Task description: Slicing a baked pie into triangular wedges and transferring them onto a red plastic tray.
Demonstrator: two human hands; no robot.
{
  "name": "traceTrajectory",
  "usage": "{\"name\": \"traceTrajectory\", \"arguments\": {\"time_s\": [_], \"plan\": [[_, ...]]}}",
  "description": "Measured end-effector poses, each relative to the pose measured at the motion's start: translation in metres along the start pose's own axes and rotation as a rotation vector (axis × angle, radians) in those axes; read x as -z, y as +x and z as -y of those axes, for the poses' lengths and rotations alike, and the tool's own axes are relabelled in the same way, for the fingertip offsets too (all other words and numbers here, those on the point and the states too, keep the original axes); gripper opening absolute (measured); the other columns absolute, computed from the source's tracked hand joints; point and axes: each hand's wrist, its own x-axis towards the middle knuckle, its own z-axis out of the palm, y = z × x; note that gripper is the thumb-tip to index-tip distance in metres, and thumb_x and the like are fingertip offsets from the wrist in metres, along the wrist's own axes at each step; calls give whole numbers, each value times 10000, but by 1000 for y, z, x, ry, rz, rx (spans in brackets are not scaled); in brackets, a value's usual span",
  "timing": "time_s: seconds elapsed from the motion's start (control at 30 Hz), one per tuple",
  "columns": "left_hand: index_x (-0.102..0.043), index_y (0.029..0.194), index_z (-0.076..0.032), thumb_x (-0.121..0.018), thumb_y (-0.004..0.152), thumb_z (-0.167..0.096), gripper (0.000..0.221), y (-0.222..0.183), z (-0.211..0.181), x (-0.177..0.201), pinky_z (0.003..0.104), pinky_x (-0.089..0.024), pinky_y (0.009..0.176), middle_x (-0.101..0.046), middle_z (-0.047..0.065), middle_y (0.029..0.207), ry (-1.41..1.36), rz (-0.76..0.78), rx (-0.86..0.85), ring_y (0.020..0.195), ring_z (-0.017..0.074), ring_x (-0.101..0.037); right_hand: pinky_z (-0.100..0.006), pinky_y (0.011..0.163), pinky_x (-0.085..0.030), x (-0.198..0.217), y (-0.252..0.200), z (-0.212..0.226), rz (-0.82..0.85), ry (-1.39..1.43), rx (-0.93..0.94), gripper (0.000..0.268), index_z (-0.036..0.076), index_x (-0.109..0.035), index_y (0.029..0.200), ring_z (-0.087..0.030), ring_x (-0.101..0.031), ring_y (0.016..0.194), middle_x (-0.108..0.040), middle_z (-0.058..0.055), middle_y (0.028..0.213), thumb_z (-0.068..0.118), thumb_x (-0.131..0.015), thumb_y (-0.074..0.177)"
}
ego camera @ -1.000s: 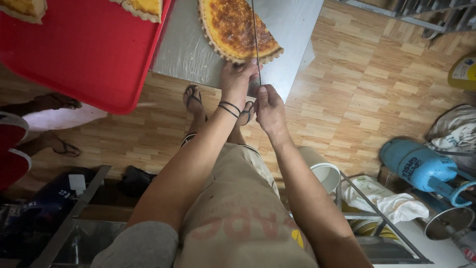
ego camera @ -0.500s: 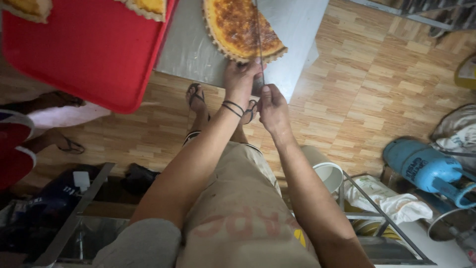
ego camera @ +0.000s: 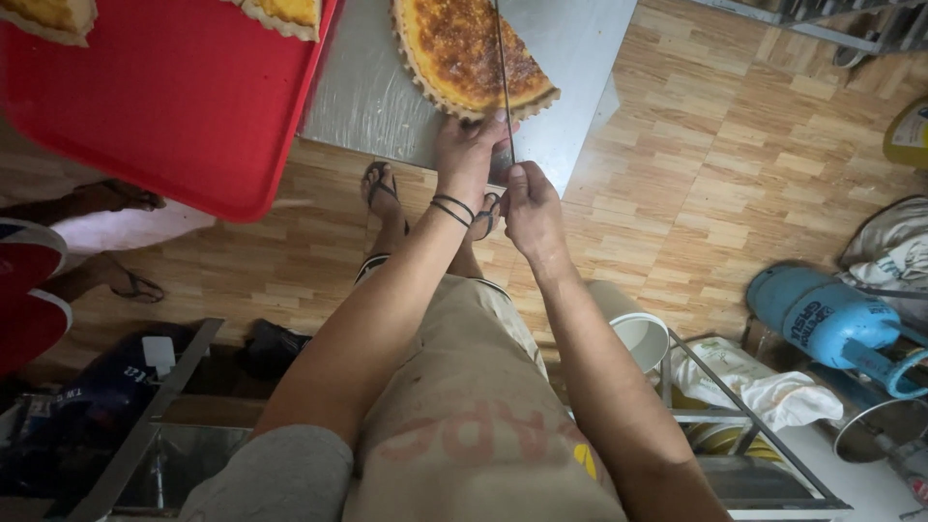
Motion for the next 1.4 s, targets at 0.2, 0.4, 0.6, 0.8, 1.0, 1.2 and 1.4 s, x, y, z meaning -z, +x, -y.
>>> {"name": "traceTrajectory", "arguments": {"time_s": [0.2,0.4,0.6,0.8,1.0,1.2,1.4], "plan": [[-552,1143,29,-794,885,-126,386,6,9,3,338,-665,781,-731,284,988,-21,9,1,913,392,-761,-260,379,-483,-2,1,-6,-9,-1,2,367,66,-682,1048,-161,-576,440,-576,-60,572,262,-375,1096],[-553,1117,35,-788,884,-110,361,1,-1,1,361,-672,769,-733,300,968,-21,6,-1,892,395,-762,-264,373,-486,-5,3,-7,-8,11,8,373,52,-685,1052,-161,-576,444,-573,-56,577,250,-373,1098],[-527,1085,63,-795,878,-122,386,-3,-10,-3,355,-659,784,-731,312,989,-23,13,23,914,401,-755,-270,372,-493,-7,3,-10,-15,35,-9,364,53,-680,1039,-170,-572,454,-566,-70,576,255,-382,1095],[-521,1112,60,-782,894,-115,383,-3,-8,-1,372,-655,802,-722,324,1020,-9,16,20,934,424,-745,-270,368,-493,-8,1,-10,-22,50,-12,359,57,-672,1027,-171,-575,460,-563,-70,572,257,-383,1097],[-470,1084,97,-774,894,-101,410,-5,-8,0,418,-643,855,-696,355,1048,-44,13,24,935,457,-727,-279,375,-494,-10,-2,-9,-34,16,-21,365,75,-671,1013,-175,-578,447,-575,-67,574,272,-376,1097],[-465,1092,81,-779,897,-113,417,-1,-8,2,428,-633,881,-696,341,1082,-46,30,39,963,452,-721,-298,389,-504,-11,-2,-13,-45,-10,-20,357,85,-673,1016,-189,-592,451,-581,-75,577,276,-383,1094],[-494,1099,98,-781,887,-90,402,0,-7,2,435,-645,855,-695,349,1075,-43,23,28,946,453,-725,-271,392,-485,-12,-3,-13,-53,6,-44,362,76,-681,1025,-161,-573,465,-565,-54,575,271,-384,1094]]}}
